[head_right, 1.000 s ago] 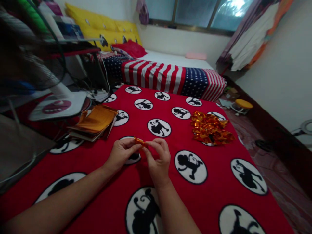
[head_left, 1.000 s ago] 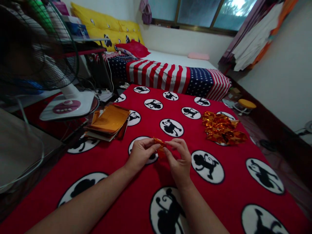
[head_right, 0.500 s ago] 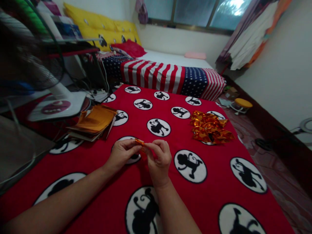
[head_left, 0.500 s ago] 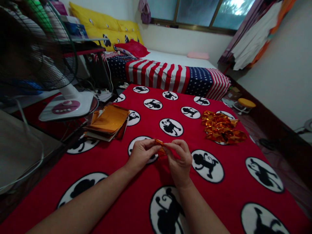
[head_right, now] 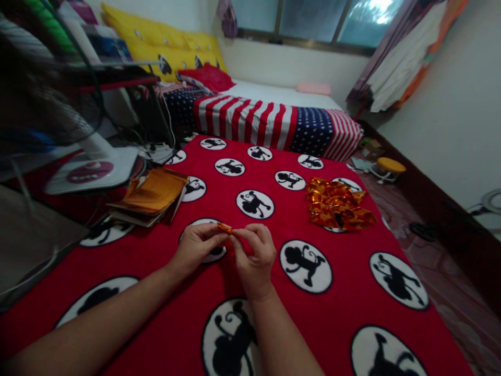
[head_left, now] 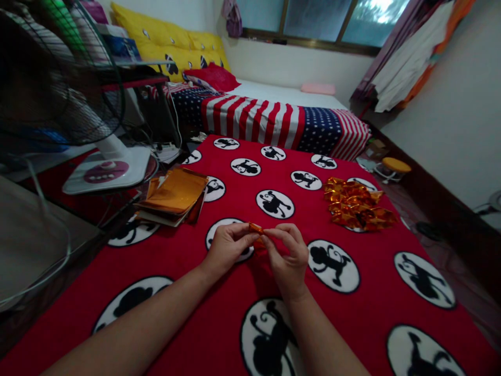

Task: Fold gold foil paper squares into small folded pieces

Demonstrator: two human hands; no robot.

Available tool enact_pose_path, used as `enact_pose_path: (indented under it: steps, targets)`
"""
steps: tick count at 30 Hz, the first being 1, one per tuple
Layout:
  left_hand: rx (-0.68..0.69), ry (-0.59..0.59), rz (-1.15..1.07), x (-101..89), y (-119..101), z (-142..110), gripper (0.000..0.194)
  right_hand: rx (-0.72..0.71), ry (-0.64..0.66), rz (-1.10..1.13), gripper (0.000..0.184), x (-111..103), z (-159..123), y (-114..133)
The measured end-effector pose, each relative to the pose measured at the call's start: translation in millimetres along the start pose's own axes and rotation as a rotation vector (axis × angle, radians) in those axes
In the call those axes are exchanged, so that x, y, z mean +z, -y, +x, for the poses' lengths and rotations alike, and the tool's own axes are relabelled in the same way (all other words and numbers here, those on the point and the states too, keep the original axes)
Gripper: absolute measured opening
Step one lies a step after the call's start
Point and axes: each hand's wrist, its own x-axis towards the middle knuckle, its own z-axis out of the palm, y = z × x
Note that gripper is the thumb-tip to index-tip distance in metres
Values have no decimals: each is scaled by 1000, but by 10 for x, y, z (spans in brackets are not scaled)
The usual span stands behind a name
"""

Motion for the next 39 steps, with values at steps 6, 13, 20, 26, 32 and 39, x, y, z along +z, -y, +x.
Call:
enact_pose_path:
  steps: [6, 13, 20, 26, 32, 39]
  targets:
    - [-5, 4, 8, -11, -12, 13, 19, -8, 21, 2, 6, -2, -1, -5]
    - [-18, 24, 23, -2, -38, 7, 23, 46, 33, 25, 4, -6, 0, 14]
    - [-27, 10, -5, 9, -21, 17, 25, 161, 37, 145, 8, 23, 30, 85]
    - [-43, 36, -48, 1, -8, 10, 22, 200, 46, 172, 8, 38, 15, 71]
    - [-65, -26, -21, 9, -15, 6, 24, 284, 45, 207, 6, 72, -25, 61]
    - [-43, -88, -6, 18, -5, -8, 24, 330, 63, 217, 10, 61, -29, 68]
